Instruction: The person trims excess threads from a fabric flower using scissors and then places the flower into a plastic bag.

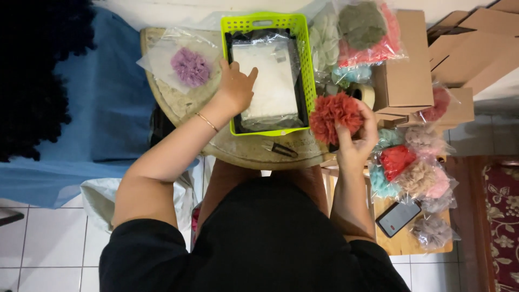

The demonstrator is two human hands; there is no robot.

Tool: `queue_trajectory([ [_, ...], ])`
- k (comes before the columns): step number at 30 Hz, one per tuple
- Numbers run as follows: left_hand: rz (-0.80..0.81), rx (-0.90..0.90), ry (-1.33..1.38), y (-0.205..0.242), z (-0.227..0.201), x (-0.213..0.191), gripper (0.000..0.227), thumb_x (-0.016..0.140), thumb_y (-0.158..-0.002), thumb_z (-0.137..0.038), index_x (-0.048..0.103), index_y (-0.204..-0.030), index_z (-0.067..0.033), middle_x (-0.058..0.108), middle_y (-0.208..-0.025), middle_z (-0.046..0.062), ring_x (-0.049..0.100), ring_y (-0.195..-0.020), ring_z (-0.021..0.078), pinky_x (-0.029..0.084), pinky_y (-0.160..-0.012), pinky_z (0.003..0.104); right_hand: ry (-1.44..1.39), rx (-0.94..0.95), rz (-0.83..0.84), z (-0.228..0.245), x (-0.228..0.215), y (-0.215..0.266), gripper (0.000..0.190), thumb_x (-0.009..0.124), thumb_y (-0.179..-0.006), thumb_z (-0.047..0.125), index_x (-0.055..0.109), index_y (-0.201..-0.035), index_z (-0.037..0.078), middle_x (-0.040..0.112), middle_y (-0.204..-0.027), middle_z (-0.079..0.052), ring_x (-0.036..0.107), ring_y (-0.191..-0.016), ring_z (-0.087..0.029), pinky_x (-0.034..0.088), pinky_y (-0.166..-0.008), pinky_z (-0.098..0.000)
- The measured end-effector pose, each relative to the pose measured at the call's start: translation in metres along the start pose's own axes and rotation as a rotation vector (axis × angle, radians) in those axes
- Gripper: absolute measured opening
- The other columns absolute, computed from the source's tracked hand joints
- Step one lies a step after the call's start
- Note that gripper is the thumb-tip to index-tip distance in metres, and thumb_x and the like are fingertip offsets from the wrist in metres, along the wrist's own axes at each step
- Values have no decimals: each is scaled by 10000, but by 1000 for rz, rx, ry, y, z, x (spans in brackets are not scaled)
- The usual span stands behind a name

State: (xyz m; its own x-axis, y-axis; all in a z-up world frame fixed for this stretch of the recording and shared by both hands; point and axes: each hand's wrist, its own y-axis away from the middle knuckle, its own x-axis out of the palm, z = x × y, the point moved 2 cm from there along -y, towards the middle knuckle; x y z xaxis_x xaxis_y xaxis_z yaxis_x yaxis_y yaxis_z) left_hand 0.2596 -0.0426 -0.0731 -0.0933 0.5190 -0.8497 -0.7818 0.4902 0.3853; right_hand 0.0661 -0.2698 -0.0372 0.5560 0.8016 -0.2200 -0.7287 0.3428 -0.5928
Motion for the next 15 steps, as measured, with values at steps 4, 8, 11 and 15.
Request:
queue_trajectory([
  [4, 43, -30, 132, -2, -4, -3, 717, 382, -1043, -501, 167, -1638, -162, 771, -969, 87, 411, -1348, 399, 147, -1098, 683, -22, 56, -2, 2, -4, 0, 422, 649, -933, 59, 578, -1346, 15, 617, -1261, -138, 630, -1135, -273, 573, -950, -341],
  [8, 69, -103, 226, -6, -4, -7, 860, 552, -921, -222, 107, -1656, -181, 750, -828, 57, 428, -1363, 412, 9, -1035, 836, -50, 65, -6, -7, -7, 3, 433, 655, -930, 34, 575, -1354, 8, 616, -1286, -143, 623, -1165, -273, 561, -997, -352],
  [11, 87, -140, 278, -9, -1, -5, 966, 633, -868, -130, 80, -1657, -189, 736, -811, 51, 454, -1352, 407, 43, -1038, 840, -71, 99, -14, -9, -7, 3, 430, 661, -933, 29, 576, -1354, 10, 614, -1290, -139, 623, -1162, -262, 555, -992, -338],
  [15, -114, -149, 428, -14, 6, 1, 949, 653, -788, 55, 239, -1615, -159, 588, -604, -19, 623, -710, 306, 105, -1051, 840, -67, 103, -15, -8, -7, 3, 434, 663, -925, 31, 579, -1350, 8, 619, -1274, -143, 628, -1144, -266, 568, -971, -338],
])
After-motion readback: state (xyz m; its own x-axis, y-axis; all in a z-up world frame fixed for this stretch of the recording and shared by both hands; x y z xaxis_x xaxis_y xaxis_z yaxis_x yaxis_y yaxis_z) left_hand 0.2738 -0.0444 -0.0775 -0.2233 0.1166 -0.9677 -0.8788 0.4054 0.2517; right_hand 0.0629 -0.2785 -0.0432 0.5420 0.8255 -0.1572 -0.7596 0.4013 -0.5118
